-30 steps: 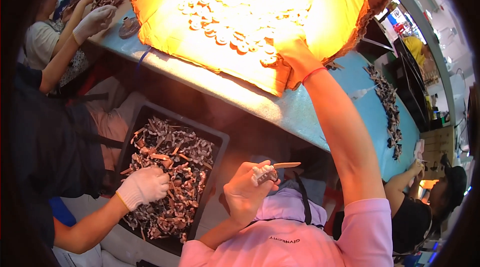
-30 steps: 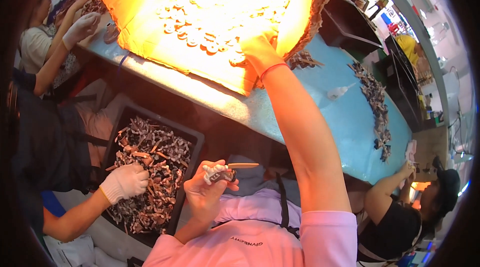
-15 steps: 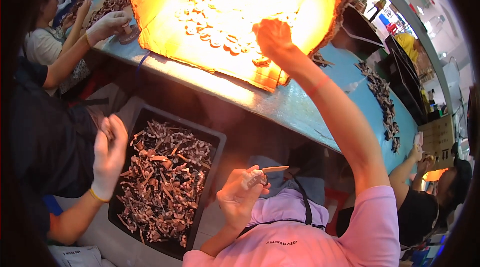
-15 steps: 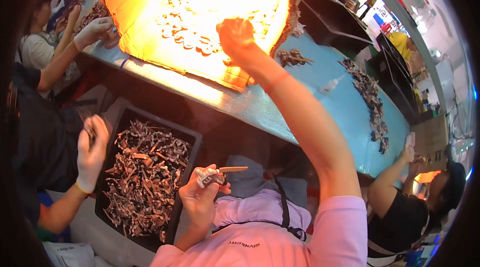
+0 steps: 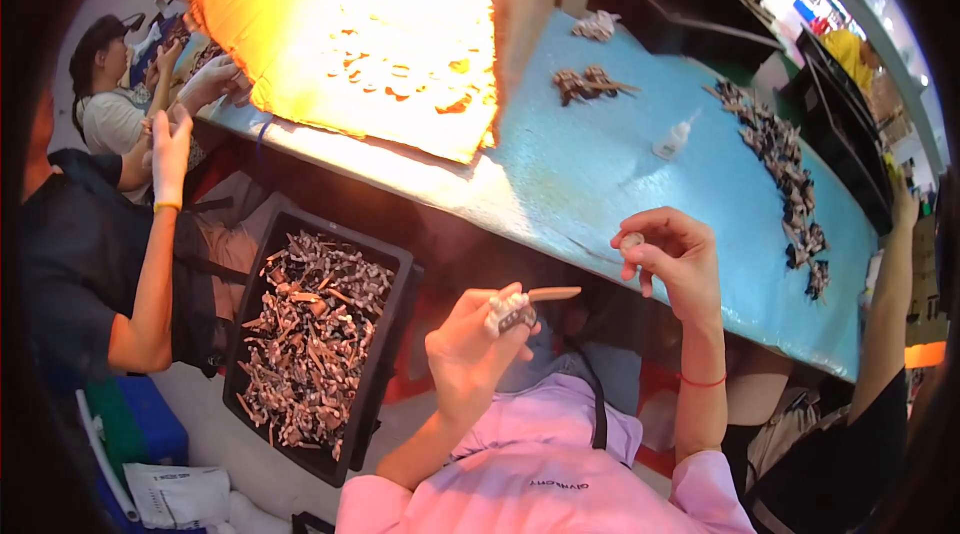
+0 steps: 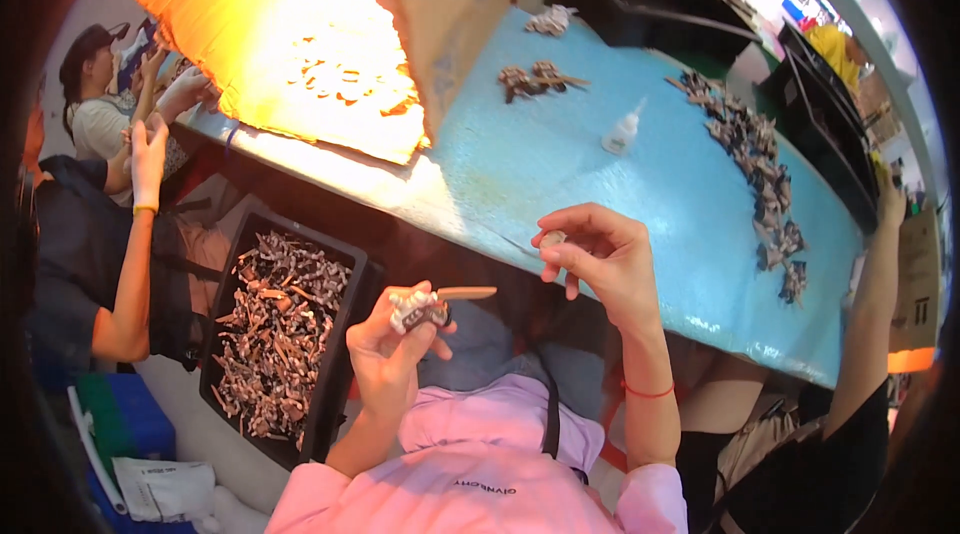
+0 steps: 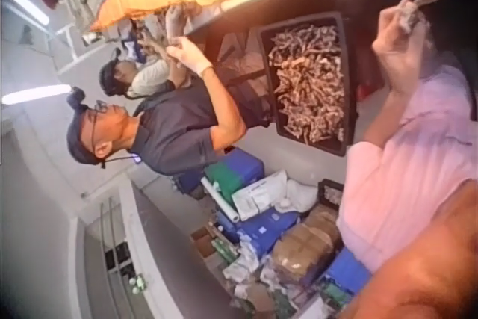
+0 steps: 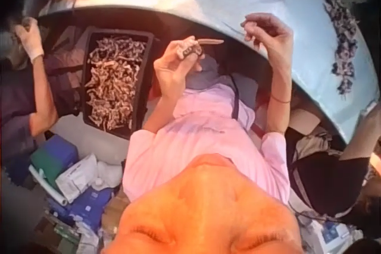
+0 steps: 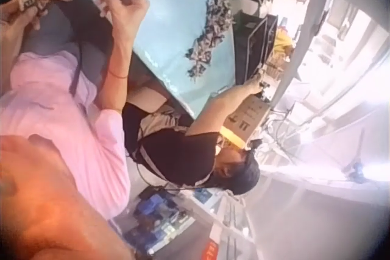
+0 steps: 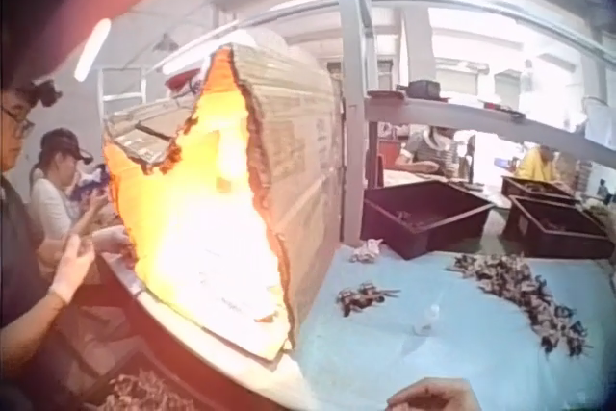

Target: The person assembles small action figures by applying glue from a bottle to individual parts and joining them together by hand.

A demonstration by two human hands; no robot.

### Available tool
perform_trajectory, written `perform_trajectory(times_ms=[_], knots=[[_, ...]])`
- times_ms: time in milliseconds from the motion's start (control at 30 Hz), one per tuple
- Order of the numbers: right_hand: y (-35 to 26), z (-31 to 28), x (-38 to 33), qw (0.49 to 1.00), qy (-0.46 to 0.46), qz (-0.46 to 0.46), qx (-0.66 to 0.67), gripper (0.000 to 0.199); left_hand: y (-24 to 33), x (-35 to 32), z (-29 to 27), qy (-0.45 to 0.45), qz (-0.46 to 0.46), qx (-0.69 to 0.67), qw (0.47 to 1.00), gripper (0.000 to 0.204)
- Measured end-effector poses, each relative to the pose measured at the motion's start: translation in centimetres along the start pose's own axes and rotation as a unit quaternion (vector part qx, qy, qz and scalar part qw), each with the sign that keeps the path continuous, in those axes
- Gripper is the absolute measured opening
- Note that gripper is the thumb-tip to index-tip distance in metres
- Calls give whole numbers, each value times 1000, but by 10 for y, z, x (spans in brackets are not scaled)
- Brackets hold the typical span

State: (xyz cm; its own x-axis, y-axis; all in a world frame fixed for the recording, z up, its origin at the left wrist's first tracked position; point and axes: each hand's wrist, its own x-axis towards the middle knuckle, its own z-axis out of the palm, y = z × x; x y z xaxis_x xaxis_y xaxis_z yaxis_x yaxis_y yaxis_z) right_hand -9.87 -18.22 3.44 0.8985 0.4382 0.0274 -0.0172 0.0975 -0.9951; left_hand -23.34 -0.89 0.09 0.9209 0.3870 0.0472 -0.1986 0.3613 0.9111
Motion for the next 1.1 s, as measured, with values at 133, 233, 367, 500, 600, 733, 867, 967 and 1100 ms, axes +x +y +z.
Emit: perform_trajectory(times_ms=[133,233,367,500,600,733,867,967,1100], knots=[[8,-37,-23,995,-5,-24,101,9,-20,13,38,-24,68,92,993,29],[2,-48,-35,986,-12,-26,166,10,-37,20,58,-27,143,196,970,34],[-2,-48,-42,980,-33,-3,196,18,-47,27,79,-16,267,319,909,39],[-1,-48,-40,973,-40,33,226,17,-52,30,86,-3,317,369,873,44],[4,-43,-36,969,-29,47,240,15,-55,34,81,-3,330,397,856,47],[7,-30,-31,968,-27,57,243,13,-58,43,73,-7,340,407,848,47],[8,-21,-27,971,-4,68,231,14,-60,50,66,-9,335,389,858,48],[7,-17,-22,970,8,83,230,16,-63,53,63,-16,331,376,865,48],[13,-14,-20,972,12,97,215,16,-67,55,55,-26,329,362,872,50]])
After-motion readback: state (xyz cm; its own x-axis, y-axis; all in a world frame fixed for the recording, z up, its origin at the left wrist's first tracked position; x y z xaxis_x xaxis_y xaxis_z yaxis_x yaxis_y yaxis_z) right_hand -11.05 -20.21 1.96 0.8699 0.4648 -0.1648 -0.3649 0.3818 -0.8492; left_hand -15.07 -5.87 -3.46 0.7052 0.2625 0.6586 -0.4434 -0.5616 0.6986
